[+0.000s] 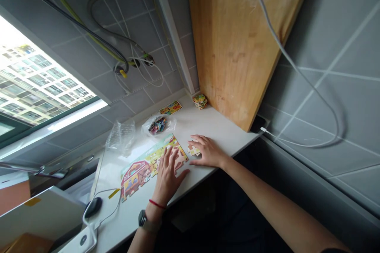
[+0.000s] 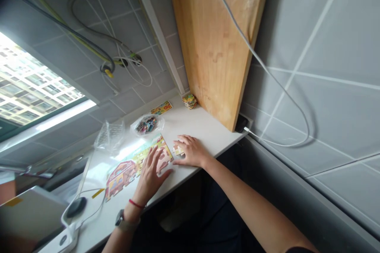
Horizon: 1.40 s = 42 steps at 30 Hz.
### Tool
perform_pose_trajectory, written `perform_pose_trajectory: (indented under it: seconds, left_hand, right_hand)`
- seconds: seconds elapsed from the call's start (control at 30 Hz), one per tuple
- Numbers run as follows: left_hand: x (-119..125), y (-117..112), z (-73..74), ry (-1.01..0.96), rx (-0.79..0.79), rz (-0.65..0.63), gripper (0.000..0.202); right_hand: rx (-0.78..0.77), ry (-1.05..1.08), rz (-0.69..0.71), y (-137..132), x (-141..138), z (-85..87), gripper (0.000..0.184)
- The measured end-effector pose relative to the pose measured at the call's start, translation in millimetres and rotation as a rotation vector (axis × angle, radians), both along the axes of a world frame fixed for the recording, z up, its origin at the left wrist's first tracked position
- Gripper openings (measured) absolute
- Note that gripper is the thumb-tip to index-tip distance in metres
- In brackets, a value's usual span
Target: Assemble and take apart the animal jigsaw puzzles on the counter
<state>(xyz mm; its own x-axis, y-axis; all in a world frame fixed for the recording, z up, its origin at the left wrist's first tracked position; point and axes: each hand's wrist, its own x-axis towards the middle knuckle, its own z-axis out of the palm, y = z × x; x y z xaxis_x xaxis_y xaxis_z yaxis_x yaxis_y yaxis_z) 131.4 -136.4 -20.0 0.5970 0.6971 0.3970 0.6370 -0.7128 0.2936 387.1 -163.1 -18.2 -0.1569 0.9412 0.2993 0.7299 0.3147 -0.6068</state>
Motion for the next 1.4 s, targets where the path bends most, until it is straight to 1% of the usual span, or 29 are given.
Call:
perform_pose_trajectory:
  seconds: [0.07, 0.1, 0.17, 0.23, 0.3, 0.37, 0.4, 0.47, 0.53, 0.6, 0.67, 0.73, 0.8, 0.87, 0.9, 0.97, 1.0, 1.07, 1.1, 1.13, 1.2, 1.27, 1.33, 1.4]
  left_hand:
    - [-26, 4, -7.4, 0.053, -0.003, 0.081, 0.071]
    - [-36, 7, -11.1, 0.072, -0.017, 0.086, 0.065]
    - [-47, 13, -15.8, 0.101, -0.036, 0.058, 0.047]
    - [-50, 18, -14.9, 0.118, -0.022, 0.020, 0.037]
    - [-48, 20, -9.0, 0.132, -0.008, 0.000, 0.038]
    - [-50, 21, -1.4, 0.138, -0.033, -0.027, 0.049]
    - [-54, 21, 1.7, 0.136, -0.057, -0.038, 0.054]
    - [-67, 20, 4.3, 0.127, -0.087, -0.024, 0.054]
    - [-85, 16, 1.0, 0.130, -0.073, 0.044, 0.051]
    - [-103, 10, -7.2, 0.140, -0.034, 0.143, 0.052]
    - [-118, 2, -17.3, 0.140, -0.017, 0.216, 0.053]
    - [-125, -6, -26.0, 0.119, -0.024, 0.255, 0.050]
    - [-127, -13, -30.9, 0.087, -0.039, 0.268, 0.045]
    - [-125, -16, -32.0, 0.052, -0.052, 0.273, 0.043]
    - [-123, -17, -31.4, 0.033, -0.060, 0.275, 0.043]
    - [-121, -19, -29.5, -0.011, -0.071, 0.285, 0.042]
    - [-121, -19, -28.3, -0.039, -0.076, 0.291, 0.040]
    - [-119, -21, -25.7, -0.098, -0.087, 0.297, 0.036]
    - [-119, -22, -24.3, -0.125, -0.094, 0.297, 0.034]
    - [-119, -23, -23.0, -0.148, -0.099, 0.297, 0.032]
    - [-119, -25, -20.3, -0.178, -0.109, 0.299, 0.030]
    - [-119, -26, -18.3, -0.193, -0.114, 0.292, 0.028]
    - [-120, -27, -17.5, -0.213, -0.119, 0.275, 0.028]
    - [-120, -27, -18.2, -0.245, -0.121, 0.262, 0.028]
  right_hand:
    - [0.022, 0.015, -0.020, 0, 0, 0.0, 0.084]
    - [0.032, 0.032, -0.030, 1, 0, -0.3, 0.082]
    - [0.048, 0.069, -0.048, 1, 0, -1.3, 0.076]
    - [0.057, 0.091, -0.057, 1, 0, -2.2, 0.072]
    - [0.058, 0.097, -0.059, 1, 0, -2.3, 0.069]
    - [0.053, 0.095, -0.060, 0, 0, -2.0, 0.065]
    - [0.049, 0.093, -0.062, 0, 0, -1.9, 0.063]
    - [0.042, 0.085, -0.068, 1, 1, -2.4, 0.060]
    - [0.045, 0.071, -0.075, 2, 2, -3.6, 0.056]
    - [0.082, 0.048, -0.082, 2, 2, -4.4, 0.053]
    - [0.160, 0.022, -0.084, 0, -2, -2.9, 0.045]
    - [0.268, 0.019, -0.077, -6, -11, 1.9, 0.033]
    - [0.356, 0.030, -0.030, -12, -28, 9.0, 0.027]
    - [0.349, -0.002, 0.129, -16, -52, 16.4, 0.030]
    - [0.306, -0.035, 0.231, -15, -65, 19.2, 0.032]
    - [0.185, -0.102, 0.350, -8, -93, 22.2, 0.038]
    - [0.151, -0.136, 0.377, -2, -105, 22.3, 0.042]
    - [0.082, -0.223, 0.374, 15, -126, 20.8, 0.053]
    - [0.055, -0.267, 0.370, 24, -133, 19.8, 0.055]
    - [0.029, -0.306, 0.378, 33, -139, 19.0, 0.055]
    - [-0.010, -0.356, 0.423, 48, -146, 18.5, 0.048]
    - [-0.025, -0.368, 0.476, 58, -148, 21.0, 0.041]
    - [-0.015, -0.364, 0.515, 62, -147, 28.6, 0.040]
    - [-0.002, -0.346, 0.539, 60, -139, 43.0, 0.042]
